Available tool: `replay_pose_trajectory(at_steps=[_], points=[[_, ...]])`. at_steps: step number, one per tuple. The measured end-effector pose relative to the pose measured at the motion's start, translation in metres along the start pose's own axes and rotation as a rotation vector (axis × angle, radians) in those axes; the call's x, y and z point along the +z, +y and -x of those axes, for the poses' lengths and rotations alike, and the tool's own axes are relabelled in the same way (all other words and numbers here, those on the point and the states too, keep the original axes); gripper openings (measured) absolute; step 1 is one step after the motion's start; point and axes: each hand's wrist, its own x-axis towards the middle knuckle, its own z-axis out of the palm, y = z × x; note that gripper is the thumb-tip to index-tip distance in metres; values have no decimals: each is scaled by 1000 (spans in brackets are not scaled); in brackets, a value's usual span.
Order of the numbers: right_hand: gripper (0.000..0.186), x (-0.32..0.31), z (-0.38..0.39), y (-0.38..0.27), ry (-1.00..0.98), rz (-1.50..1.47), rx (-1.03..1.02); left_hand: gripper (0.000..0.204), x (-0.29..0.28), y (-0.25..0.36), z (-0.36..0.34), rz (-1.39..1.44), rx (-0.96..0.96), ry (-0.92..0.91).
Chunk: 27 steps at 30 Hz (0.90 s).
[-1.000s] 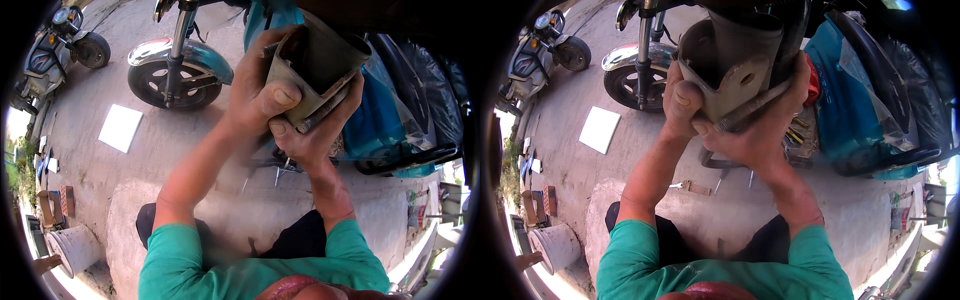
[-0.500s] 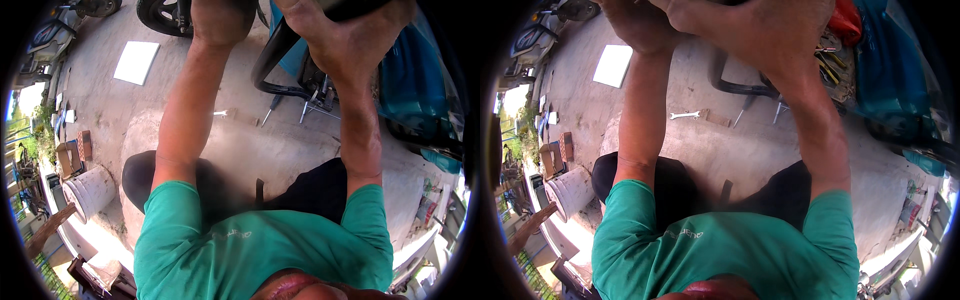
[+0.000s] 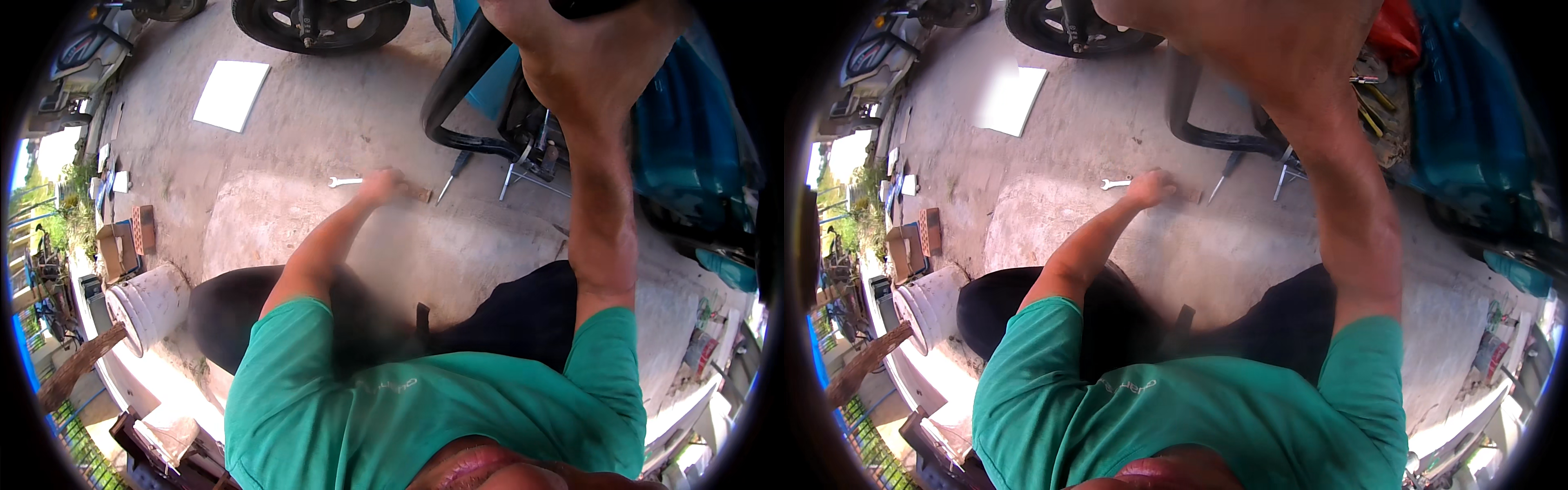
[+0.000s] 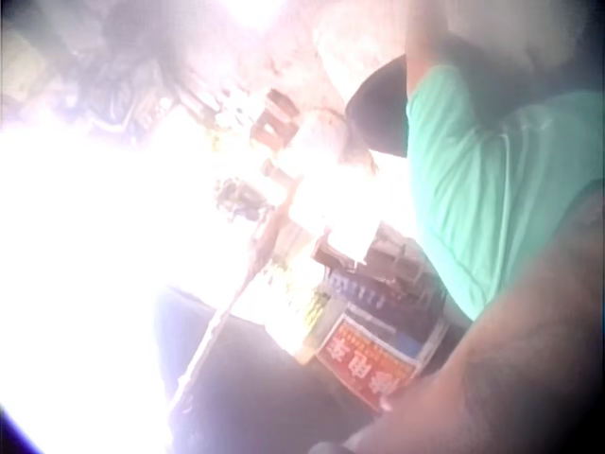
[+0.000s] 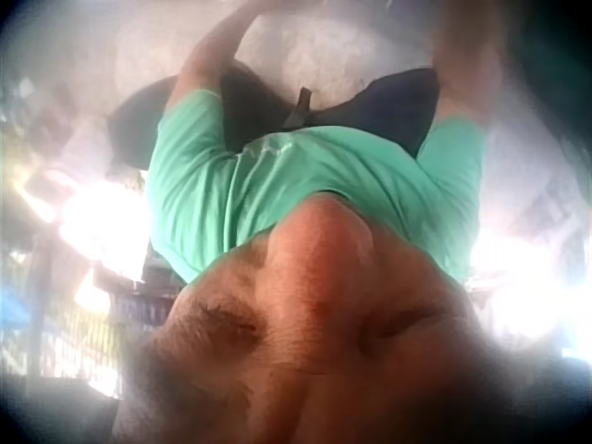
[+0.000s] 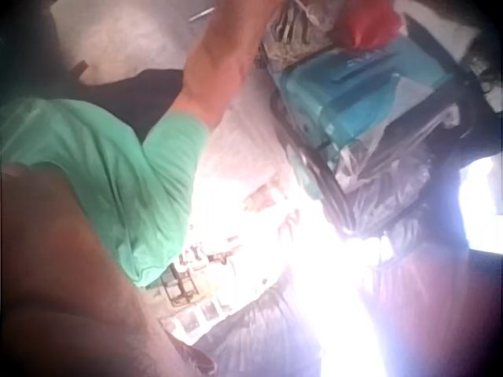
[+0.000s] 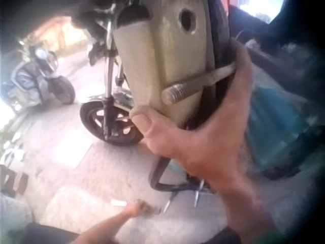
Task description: The person attaches a metal bracket to the frame of a moped using a bolt and washer, then tightens it with pliers and a hammer.
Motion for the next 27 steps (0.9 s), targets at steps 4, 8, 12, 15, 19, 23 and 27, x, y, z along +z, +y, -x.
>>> replay_pose_trajectory(at_steps=[4,8,12,15,19,23,27], points=[[133,-5,2,4,-20,55,21,53,42,26,8,-324,112,187],[132,-13,3,6,-116,278,-38,57,37,46,6,-371,128,207],[133,-11,4,8,-50,38,51,55,24,55,20,-441,172,47],[135,-9,5,8,-52,10,77,54,25,57,30,-465,211,44],[136,-11,3,5,-32,67,36,48,33,51,30,-530,286,104],[135,-10,1,4,-28,3,63,45,32,48,27,-588,301,-22],[135,-7,2,4,-15,-53,95,46,19,51,36,-566,333,-52]])
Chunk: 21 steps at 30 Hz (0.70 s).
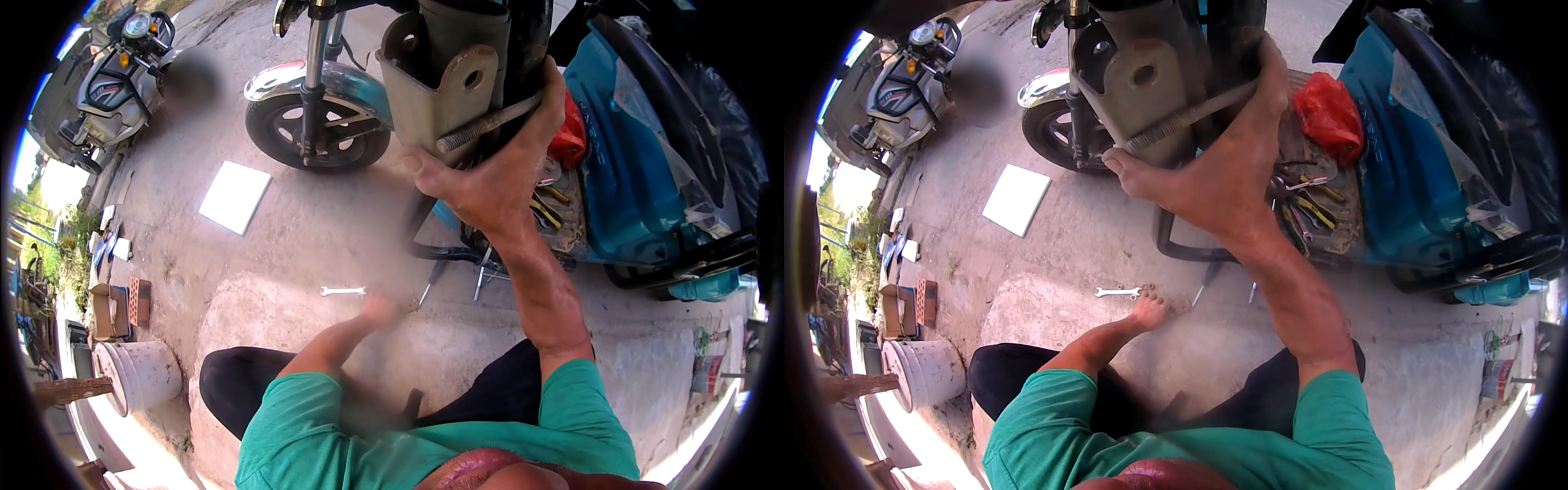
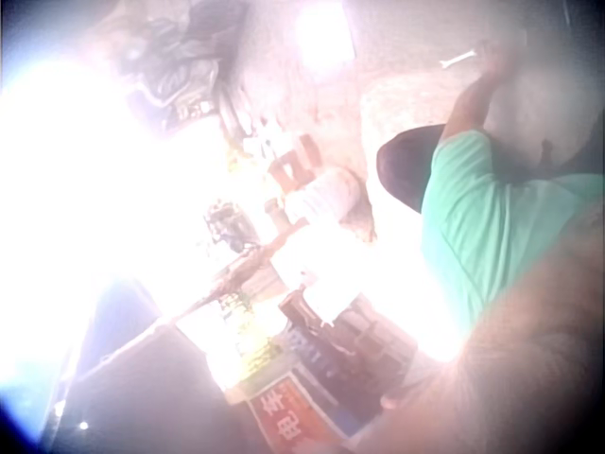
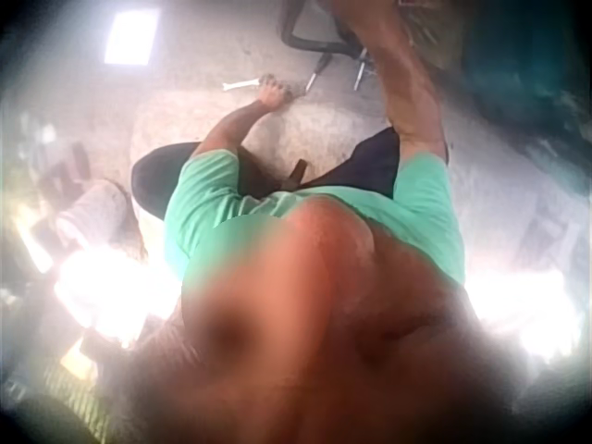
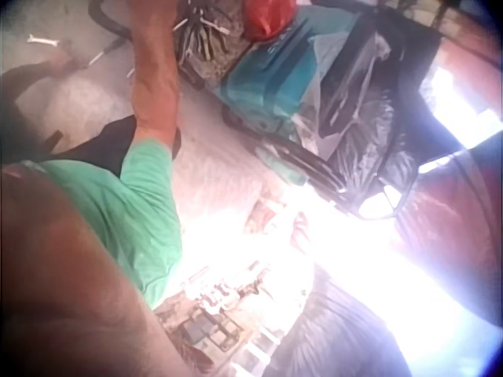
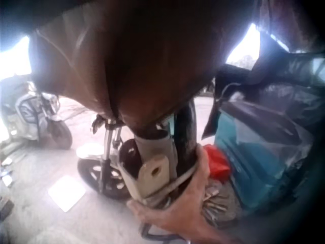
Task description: The person attaches a metal bracket to the frame of a moped using a bolt and washer, then tightens it with pliers and a hammer.
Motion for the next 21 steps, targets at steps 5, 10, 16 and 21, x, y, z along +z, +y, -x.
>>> replay_pose_trajectory(at_steps=[5,10,16,21], points=[[136,-1,2,-1,1,66,-19,43,-25,8,8,267,-66,-145],[136,-3,0,-2,-17,64,-15,42,-35,19,-1,289,-109,-287],[136,-3,0,-3,-19,56,14,47,-31,-9,-24,332,-217,-134],[137,-3,1,-6,-17,112,3,32,-142,-132,-20,635,-116,-14]])
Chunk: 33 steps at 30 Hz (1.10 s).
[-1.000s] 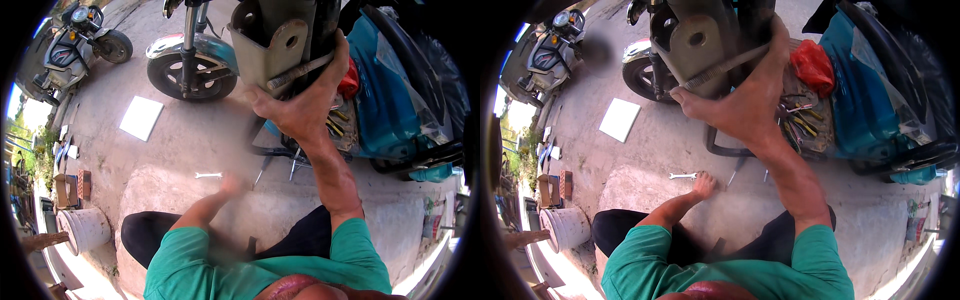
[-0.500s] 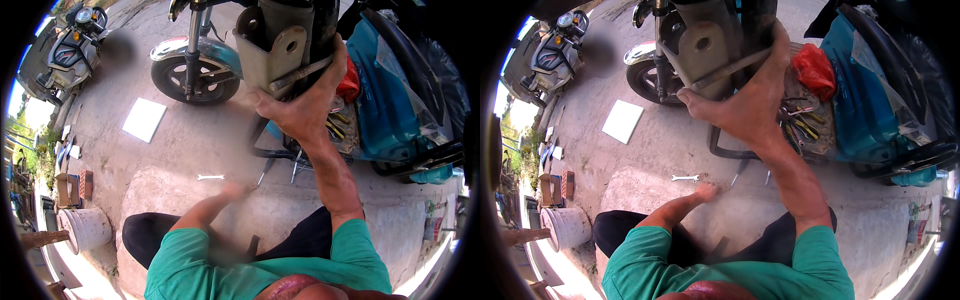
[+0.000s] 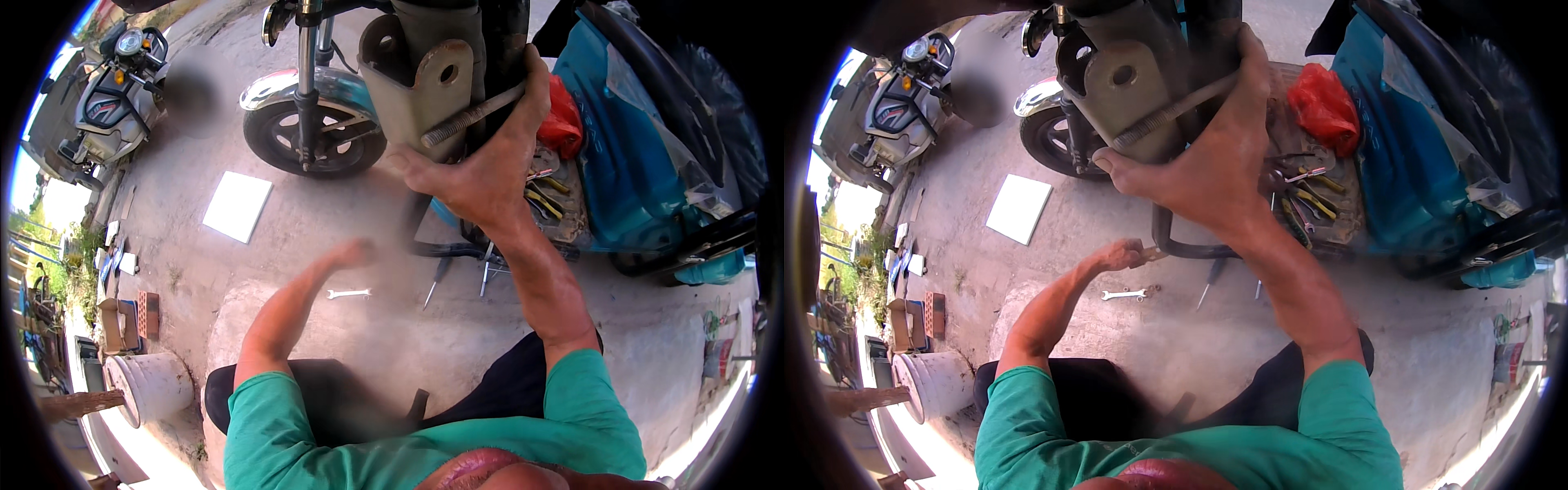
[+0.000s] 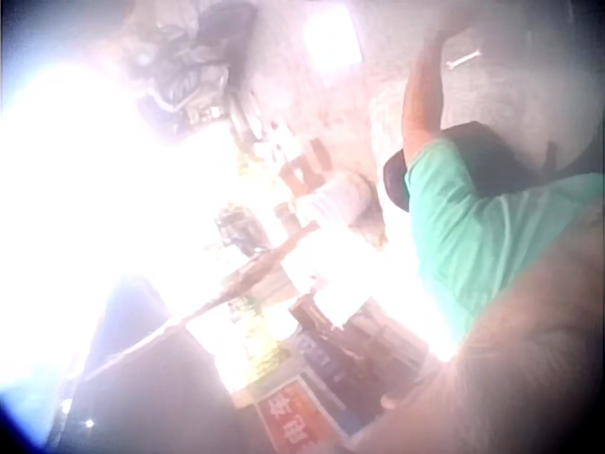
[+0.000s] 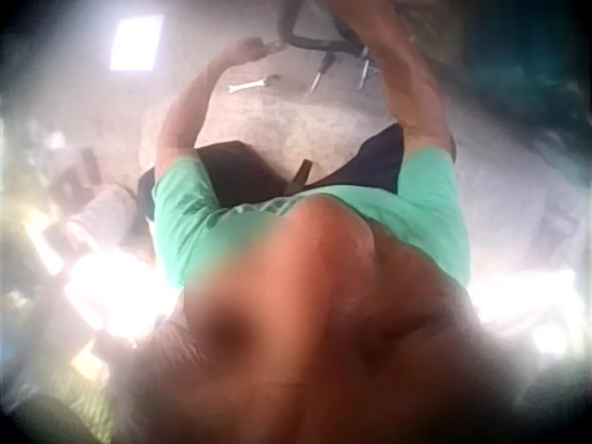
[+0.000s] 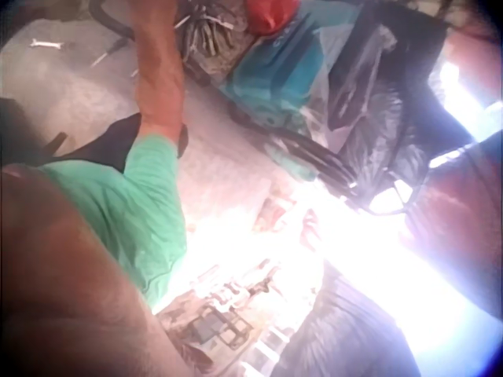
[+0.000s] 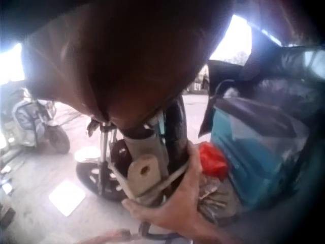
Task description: The person attaches a metal bracket to the frame of a moped using a bolt and washer, then tightens it with pliers and a hammer.
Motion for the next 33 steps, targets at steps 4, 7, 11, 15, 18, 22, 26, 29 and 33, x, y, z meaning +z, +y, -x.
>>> replay_pose_trajectory(at_steps=[4,7,11,15,18,22,26,29,33], points=[[137,0,-1,-1,-4,-23,17,18,-169,41,62,321,106,115],[136,-1,-1,-1,-7,-94,24,24,-223,101,130,425,311,375],[136,-2,0,-2,-1,-53,30,30,-218,171,184,559,738,395],[135,0,-1,-3,-3,-39,9,20,-212,221,181,258,1030,423],[134,1,-2,-2,-11,-136,45,16,-215,248,169,96,1091,443],[134,-1,-1,-2,-37,-68,63,14,-219,267,157,48,1074,581],[135,-3,-1,-1,-47,-60,40,13,-219,271,154,15,1043,636],[138,-3,-2,0,-52,-58,32,14,-218,271,153,-57,1035,702],[142,-3,-1,1,-58,-98,40,16,-219,274,152,-146,1049,749]])
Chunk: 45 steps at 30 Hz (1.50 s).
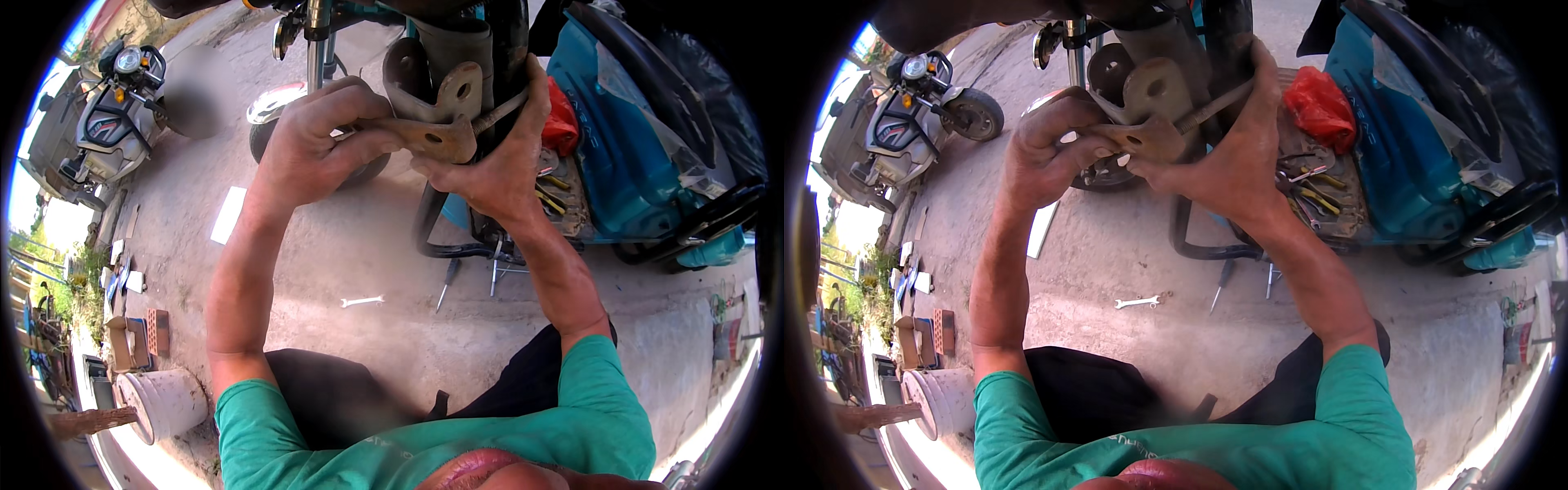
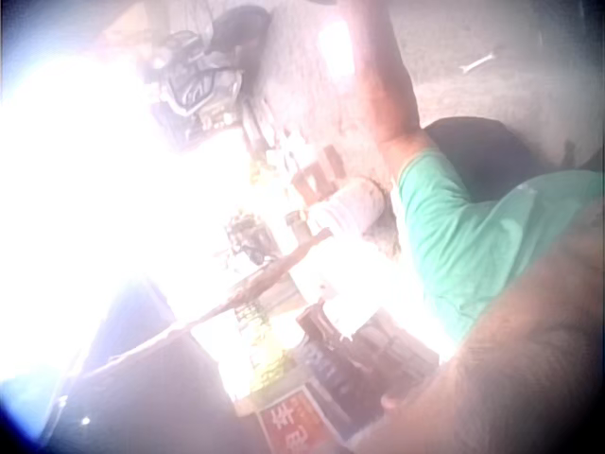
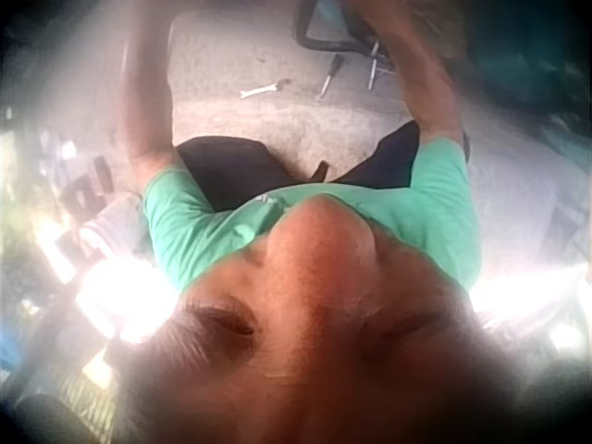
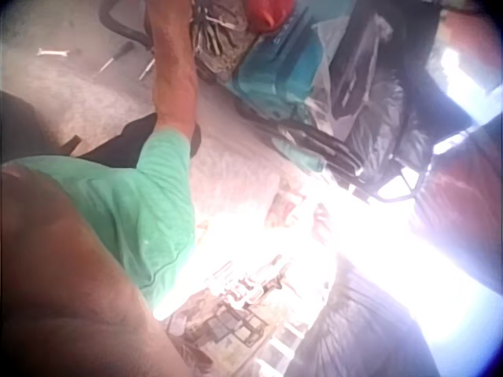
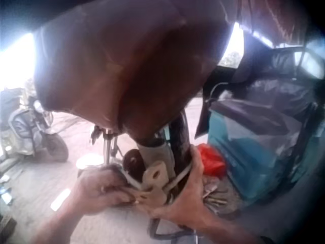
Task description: The person attaches a metal bracket to the frame of a moped using a bolt and washer, then tightens it with pliers and a hammer.
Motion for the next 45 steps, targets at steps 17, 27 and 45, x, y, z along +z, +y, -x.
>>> replay_pose_trajectory(at_steps=[17,27,45], points=[[148,0,1,4,-17,6,-89,22,9,10,1,-145,-3,39],[154,-3,3,6,-27,150,-81,29,13,14,4,-191,-41,42],[158,1,3,15,-47,-9,-99,38,15,23,2,-119,-196,126]])
